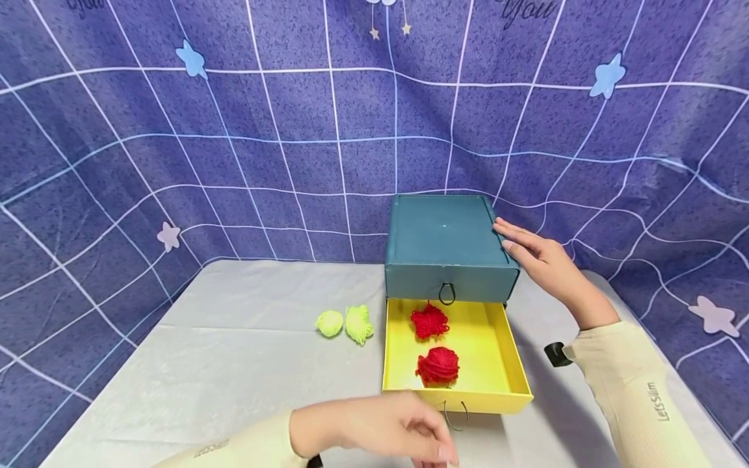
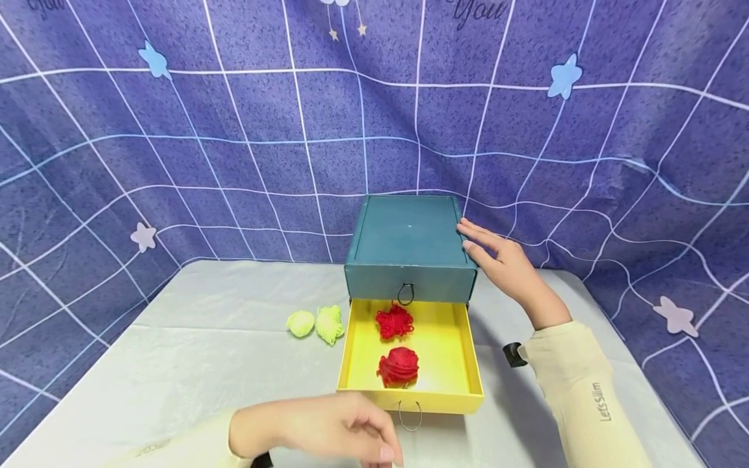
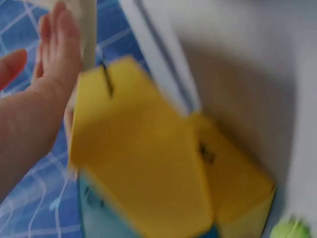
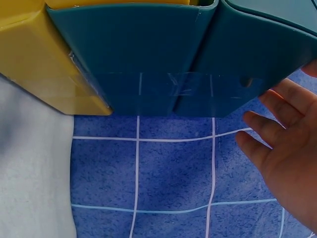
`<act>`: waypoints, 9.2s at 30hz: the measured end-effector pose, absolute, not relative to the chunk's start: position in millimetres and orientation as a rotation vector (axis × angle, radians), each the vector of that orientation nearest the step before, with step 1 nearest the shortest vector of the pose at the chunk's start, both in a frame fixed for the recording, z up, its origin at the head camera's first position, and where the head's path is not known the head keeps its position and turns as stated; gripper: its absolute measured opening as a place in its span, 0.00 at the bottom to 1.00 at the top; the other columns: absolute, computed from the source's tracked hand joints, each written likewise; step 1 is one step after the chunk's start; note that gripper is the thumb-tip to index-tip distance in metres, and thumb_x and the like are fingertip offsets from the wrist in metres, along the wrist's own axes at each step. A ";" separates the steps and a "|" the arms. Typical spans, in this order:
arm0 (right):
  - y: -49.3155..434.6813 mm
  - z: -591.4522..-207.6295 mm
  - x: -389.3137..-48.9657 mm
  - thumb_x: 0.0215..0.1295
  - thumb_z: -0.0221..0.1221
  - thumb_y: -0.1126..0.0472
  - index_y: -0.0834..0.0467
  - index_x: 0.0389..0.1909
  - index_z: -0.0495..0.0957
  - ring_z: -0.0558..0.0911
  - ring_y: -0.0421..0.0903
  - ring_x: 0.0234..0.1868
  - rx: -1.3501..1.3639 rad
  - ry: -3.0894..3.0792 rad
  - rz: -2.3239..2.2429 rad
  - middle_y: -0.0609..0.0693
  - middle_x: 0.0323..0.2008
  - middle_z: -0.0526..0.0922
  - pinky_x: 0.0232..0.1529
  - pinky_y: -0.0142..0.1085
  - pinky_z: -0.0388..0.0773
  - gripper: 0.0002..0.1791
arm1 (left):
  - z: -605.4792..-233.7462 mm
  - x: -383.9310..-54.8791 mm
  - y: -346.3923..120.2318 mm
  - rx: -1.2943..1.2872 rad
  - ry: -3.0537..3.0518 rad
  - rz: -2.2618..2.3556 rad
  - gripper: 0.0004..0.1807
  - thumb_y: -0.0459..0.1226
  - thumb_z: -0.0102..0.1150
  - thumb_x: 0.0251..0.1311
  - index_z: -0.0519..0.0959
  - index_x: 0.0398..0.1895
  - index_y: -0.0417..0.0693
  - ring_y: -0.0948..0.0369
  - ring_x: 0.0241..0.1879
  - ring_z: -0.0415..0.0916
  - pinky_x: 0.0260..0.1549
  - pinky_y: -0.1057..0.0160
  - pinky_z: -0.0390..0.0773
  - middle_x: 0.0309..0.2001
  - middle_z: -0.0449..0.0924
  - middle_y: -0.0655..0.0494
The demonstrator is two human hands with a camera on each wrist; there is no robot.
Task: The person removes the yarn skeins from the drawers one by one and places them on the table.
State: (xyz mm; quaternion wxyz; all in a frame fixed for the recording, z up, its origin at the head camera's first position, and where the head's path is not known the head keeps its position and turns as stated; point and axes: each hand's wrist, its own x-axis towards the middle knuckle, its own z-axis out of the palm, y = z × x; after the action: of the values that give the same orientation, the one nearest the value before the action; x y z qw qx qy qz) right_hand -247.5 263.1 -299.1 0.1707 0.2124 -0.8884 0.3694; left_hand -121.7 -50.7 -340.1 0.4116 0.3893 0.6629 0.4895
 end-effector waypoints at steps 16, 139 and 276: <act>263.0 -301.4 -247.7 0.74 0.50 0.55 0.51 0.66 0.71 0.62 0.54 0.70 0.620 -2.522 1.037 0.47 0.68 0.67 0.68 0.34 0.58 0.22 | -324.7 -182.0 -40.9 1.286 2.520 0.878 0.17 0.34 0.61 0.62 0.78 0.54 0.39 0.67 0.46 0.79 0.50 0.71 0.75 0.47 0.83 0.53; 265.2 -296.7 -249.5 0.74 0.50 0.56 0.50 0.67 0.69 0.59 0.54 0.71 0.604 -2.558 1.080 0.48 0.69 0.65 0.67 0.57 0.56 0.22 | -382.8 -292.5 -221.2 0.046 2.759 0.976 0.16 0.35 0.70 0.51 0.79 0.35 0.29 0.62 0.22 0.77 0.30 0.60 0.83 0.30 0.80 0.45; 260.5 -309.1 -247.7 0.75 0.49 0.53 0.48 0.67 0.69 0.60 0.40 0.70 0.513 -2.468 1.210 0.42 0.69 0.66 0.69 0.37 0.59 0.22 | -301.3 -224.6 -168.2 0.734 2.586 1.459 0.22 0.33 0.66 0.57 0.76 0.54 0.33 0.54 0.45 0.81 0.44 0.65 0.81 0.45 0.83 0.44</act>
State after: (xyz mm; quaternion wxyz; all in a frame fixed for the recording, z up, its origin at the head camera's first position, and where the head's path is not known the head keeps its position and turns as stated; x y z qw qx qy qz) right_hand -247.7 260.5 -309.1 0.1716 0.1808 -0.8696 0.4262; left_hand -224.6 -168.2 -301.3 0.0414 0.2397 0.8447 0.4767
